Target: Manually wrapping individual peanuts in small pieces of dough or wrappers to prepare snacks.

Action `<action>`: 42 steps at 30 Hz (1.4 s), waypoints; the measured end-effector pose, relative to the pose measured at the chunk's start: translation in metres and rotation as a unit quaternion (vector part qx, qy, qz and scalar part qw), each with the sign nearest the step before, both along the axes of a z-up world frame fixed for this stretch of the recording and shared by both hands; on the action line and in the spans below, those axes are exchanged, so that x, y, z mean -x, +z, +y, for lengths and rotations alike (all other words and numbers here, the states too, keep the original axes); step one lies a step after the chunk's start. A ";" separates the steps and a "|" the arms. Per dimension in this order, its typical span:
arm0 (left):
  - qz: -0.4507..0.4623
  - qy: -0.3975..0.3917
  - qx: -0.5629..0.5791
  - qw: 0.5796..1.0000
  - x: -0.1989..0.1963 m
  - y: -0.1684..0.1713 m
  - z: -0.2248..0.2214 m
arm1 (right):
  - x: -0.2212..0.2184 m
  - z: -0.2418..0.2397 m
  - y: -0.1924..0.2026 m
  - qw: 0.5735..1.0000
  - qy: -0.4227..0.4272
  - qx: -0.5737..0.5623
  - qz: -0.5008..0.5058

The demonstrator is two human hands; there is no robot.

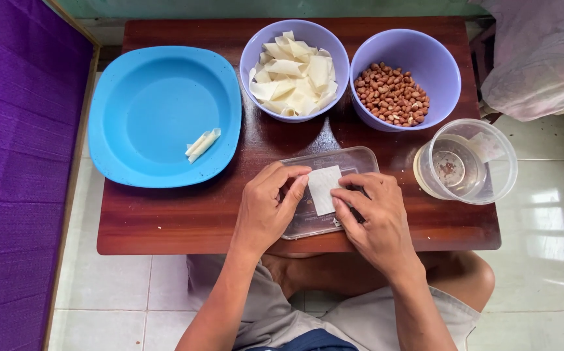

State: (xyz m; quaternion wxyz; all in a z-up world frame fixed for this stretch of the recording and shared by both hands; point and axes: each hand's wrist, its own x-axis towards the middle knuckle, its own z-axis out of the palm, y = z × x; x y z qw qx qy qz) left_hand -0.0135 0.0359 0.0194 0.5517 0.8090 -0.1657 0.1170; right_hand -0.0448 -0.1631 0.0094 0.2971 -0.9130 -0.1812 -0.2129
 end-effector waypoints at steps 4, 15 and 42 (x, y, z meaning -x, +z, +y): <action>0.002 -0.001 -0.003 1.000 0.000 -0.001 0.000 | 0.000 0.000 0.001 1.000 -0.001 -0.006 0.004; -0.013 -0.005 -0.016 1.000 0.001 -0.001 -0.001 | 0.002 -0.001 0.003 1.000 0.004 -0.011 0.003; -0.078 -0.050 -0.305 0.948 -0.091 0.029 -0.077 | -0.158 -0.062 0.067 0.941 -0.003 0.181 0.285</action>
